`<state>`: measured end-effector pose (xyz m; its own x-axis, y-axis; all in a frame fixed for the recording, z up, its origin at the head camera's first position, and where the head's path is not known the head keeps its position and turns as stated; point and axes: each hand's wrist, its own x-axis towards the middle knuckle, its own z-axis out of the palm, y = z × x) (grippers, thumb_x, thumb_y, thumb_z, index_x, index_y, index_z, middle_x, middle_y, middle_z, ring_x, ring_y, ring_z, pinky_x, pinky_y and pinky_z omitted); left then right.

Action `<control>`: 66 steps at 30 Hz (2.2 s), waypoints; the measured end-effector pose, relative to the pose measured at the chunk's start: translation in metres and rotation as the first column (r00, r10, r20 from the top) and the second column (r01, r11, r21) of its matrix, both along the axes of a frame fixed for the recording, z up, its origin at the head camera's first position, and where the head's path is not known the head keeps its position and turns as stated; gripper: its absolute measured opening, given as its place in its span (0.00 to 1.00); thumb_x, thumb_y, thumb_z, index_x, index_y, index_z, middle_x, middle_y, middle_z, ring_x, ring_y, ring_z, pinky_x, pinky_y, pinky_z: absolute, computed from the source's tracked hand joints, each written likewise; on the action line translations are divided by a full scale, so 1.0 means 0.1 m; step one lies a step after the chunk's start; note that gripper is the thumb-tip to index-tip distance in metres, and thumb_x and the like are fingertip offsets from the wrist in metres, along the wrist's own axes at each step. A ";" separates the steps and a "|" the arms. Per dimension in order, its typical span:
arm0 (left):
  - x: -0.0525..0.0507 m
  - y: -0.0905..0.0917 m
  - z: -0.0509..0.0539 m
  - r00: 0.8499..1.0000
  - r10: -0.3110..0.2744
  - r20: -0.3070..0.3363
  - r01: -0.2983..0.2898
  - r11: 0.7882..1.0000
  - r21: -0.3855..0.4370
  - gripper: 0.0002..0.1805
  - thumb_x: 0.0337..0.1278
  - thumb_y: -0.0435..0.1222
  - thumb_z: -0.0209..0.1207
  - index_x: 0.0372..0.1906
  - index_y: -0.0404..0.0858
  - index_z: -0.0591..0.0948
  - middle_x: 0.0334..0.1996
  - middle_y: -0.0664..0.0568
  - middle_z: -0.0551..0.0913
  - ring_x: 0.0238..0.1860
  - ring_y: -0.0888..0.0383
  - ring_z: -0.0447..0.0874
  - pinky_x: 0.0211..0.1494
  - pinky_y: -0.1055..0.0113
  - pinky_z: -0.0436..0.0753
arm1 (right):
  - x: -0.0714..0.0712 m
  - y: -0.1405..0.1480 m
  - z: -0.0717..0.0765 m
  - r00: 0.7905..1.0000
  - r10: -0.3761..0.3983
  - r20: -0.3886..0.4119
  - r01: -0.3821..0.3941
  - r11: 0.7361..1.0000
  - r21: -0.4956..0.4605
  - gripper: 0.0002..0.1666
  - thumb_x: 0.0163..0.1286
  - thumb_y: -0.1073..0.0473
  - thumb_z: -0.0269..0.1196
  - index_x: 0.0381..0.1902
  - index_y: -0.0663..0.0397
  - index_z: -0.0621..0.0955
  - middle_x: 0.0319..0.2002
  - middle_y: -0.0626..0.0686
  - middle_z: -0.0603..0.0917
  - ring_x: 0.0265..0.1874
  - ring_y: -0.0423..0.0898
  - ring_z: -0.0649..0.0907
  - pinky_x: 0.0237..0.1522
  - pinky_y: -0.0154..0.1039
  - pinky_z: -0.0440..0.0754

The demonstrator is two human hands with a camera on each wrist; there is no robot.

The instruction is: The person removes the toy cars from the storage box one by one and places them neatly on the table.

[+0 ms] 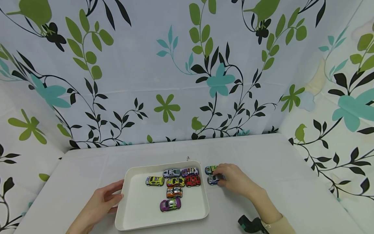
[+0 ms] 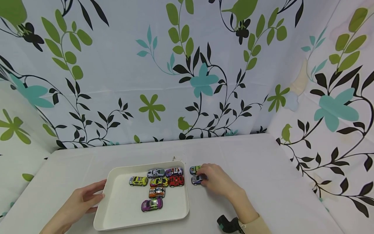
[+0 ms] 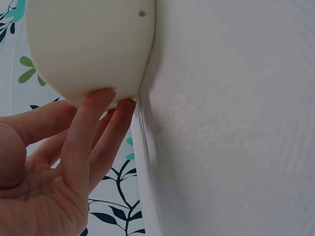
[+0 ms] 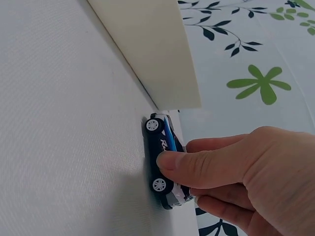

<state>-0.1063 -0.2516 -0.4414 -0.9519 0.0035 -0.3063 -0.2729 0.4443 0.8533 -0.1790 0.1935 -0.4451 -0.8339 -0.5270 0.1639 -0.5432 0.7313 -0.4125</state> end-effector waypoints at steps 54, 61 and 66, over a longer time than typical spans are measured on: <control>0.00 0.01 0.00 1.000 0.008 -0.010 -0.008 1.000 -0.015 0.34 0.65 0.31 0.61 0.73 0.30 0.65 0.69 0.30 0.69 0.55 0.43 0.84 0.45 0.54 0.89 | 0.00 0.01 0.04 0.997 -0.018 -0.071 0.018 1.000 0.005 0.12 0.61 0.61 0.72 0.43 0.54 0.87 0.43 0.48 0.88 0.45 0.47 0.86 0.52 0.49 0.84; 0.00 0.01 -0.01 1.000 0.014 -0.004 -0.014 1.000 -0.014 0.33 0.65 0.30 0.61 0.73 0.31 0.65 0.69 0.30 0.68 0.55 0.44 0.84 0.45 0.54 0.89 | 0.01 -0.01 0.04 0.994 -0.015 -0.104 0.010 0.999 -0.046 0.11 0.61 0.60 0.73 0.42 0.54 0.88 0.41 0.45 0.88 0.44 0.45 0.86 0.50 0.49 0.84; -0.01 0.02 0.00 1.000 0.018 0.002 -0.018 1.000 -0.024 0.34 0.66 0.31 0.61 0.73 0.31 0.65 0.69 0.30 0.68 0.55 0.43 0.84 0.45 0.54 0.89 | 0.03 -0.04 0.06 0.993 -0.007 -0.114 -0.003 0.997 -0.083 0.11 0.61 0.60 0.73 0.43 0.55 0.87 0.42 0.46 0.88 0.44 0.45 0.86 0.51 0.48 0.85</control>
